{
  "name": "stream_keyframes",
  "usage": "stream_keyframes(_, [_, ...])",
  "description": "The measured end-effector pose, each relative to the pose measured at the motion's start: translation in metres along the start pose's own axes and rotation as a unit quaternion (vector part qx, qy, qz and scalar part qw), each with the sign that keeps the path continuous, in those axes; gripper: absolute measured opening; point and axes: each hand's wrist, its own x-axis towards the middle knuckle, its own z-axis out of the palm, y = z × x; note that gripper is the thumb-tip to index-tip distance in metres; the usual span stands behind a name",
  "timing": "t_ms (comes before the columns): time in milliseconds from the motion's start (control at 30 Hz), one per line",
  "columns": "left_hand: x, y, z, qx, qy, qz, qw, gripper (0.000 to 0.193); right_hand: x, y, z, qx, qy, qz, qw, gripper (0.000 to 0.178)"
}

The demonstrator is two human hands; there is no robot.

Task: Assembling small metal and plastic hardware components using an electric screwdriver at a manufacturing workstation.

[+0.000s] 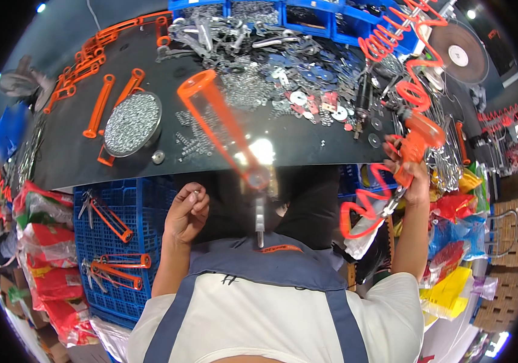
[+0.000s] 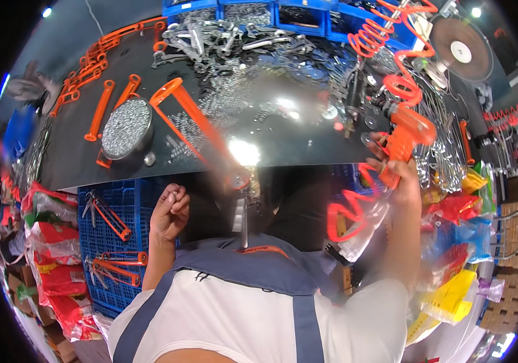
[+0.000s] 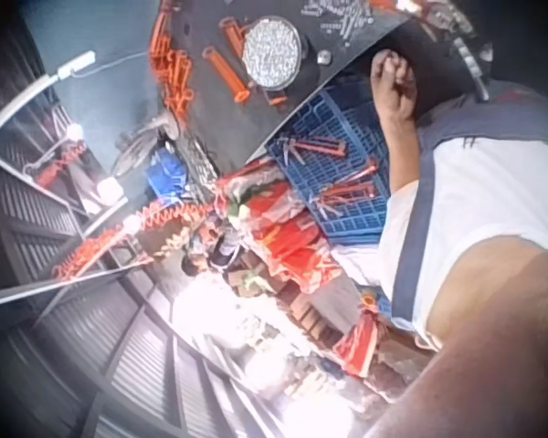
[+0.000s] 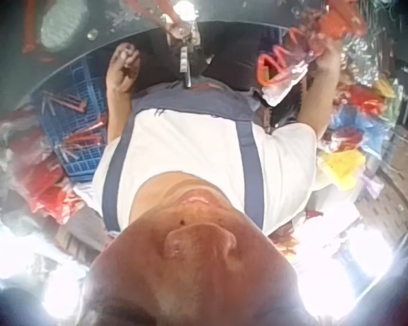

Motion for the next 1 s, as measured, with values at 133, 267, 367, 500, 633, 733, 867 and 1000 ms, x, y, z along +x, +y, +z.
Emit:
stream_keyframes(133, [0.005, -0.013, 0.009, 0.069, -0.056, -0.03, 0.996, 0.024, -0.015, -0.006, 0.028, 0.026, -0.042, -0.018, 0.999, 0.05])
stream_keyframes(267, [0.013, -0.017, 0.04, 0.131, 0.028, -0.145, 0.98, 0.029, -0.052, 0.006, 0.07, -0.084, -0.131, 0.051, 0.987, 0.05])
stream_keyframes(367, [0.018, -0.027, 0.044, 0.131, 0.061, -0.133, 0.981, 0.026, -0.061, 0.003, 0.107, -0.254, -0.313, 0.128, 0.906, 0.055])
stream_keyframes(500, [0.014, -0.033, 0.047, 0.003, 0.063, -0.085, 0.994, 0.013, -0.062, 0.021, 0.128, -0.118, -0.33, 0.216, 0.911, 0.037])
stream_keyframes(633, [0.009, -0.031, 0.03, -0.022, 0.022, -0.086, 0.996, 0.014, -0.056, 0.028, 0.138, -0.062, -0.286, 0.265, 0.919, 0.046])
stream_keyframes(733, [0.008, -0.032, 0.029, -0.071, 0.02, -0.098, 0.992, 0.013, -0.052, 0.034, 0.141, -0.046, -0.289, 0.269, 0.917, 0.044])
stream_keyframes(867, [0.009, -0.034, 0.033, -0.069, 0.042, -0.088, 0.993, 0.009, -0.054, 0.037, 0.142, -0.046, -0.284, 0.277, 0.917, 0.044])
stream_keyframes(1000, [0.008, -0.034, 0.047, -0.031, 0.111, -0.079, 0.99, 0.006, -0.055, 0.035, 0.14, -0.082, -0.285, 0.267, 0.917, 0.042])
